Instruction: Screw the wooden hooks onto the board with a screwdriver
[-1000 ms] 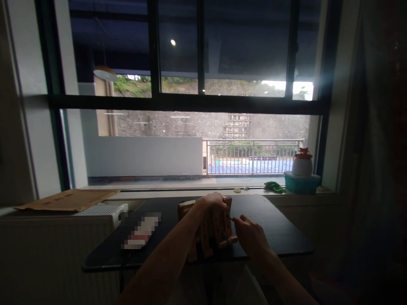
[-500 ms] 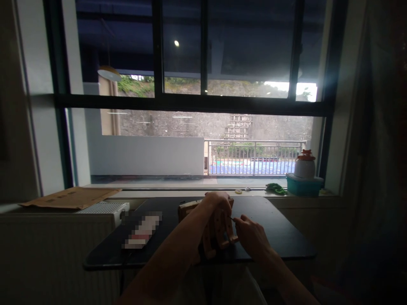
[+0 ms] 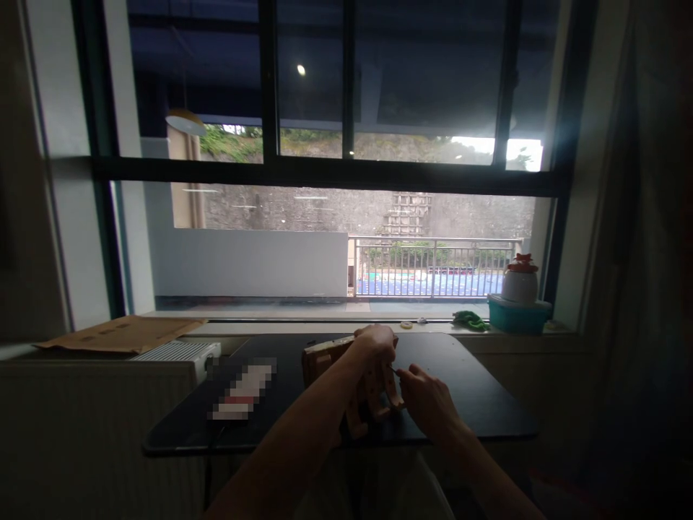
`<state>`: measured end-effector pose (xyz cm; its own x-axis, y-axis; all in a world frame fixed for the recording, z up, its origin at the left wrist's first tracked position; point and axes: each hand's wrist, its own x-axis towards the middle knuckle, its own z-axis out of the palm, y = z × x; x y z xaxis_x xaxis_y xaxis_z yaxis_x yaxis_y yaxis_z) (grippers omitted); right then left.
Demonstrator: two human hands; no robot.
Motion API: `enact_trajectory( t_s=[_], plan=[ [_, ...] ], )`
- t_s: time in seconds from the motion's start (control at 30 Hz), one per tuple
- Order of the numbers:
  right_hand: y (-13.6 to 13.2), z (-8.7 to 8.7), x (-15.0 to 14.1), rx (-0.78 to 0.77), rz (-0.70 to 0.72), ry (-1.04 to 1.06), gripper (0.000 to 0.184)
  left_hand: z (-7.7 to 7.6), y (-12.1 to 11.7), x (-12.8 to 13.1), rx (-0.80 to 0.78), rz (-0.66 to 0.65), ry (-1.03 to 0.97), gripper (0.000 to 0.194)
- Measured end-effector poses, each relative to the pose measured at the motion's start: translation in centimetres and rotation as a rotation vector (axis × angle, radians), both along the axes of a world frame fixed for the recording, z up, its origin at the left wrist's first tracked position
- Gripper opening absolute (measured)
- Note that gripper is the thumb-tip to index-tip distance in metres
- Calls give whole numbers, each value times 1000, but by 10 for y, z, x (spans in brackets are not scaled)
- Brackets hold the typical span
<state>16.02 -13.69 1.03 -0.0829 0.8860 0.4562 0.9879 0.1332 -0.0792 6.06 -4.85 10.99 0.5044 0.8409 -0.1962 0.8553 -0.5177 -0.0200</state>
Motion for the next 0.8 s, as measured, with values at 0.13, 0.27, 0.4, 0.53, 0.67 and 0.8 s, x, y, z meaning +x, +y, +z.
enact_trajectory(
  t_s=[0.13, 0.27, 0.4, 0.53, 0.67, 0.8],
  plan=[
    [1, -1, 2, 5, 17, 2, 29, 0, 0, -1, 12, -6, -16, 28],
    [5, -1, 5, 7, 33, 5, 30, 0, 3, -3, 55, -11, -75, 32],
    [7, 3, 7, 2, 56, 17, 31, -2, 6, -5, 84, -15, -122, 34],
    [10, 5, 7, -10, 59, 64, 28, -5, 4, -7, 84, -21, -126, 33],
    [16, 1, 9, -25, 34, 178, 29, -6, -2, -6, 48, -32, -96, 27],
    [20, -1, 12, -66, 10, 259, 33, -3, -5, -5, 36, -26, -84, 25]
  ],
)
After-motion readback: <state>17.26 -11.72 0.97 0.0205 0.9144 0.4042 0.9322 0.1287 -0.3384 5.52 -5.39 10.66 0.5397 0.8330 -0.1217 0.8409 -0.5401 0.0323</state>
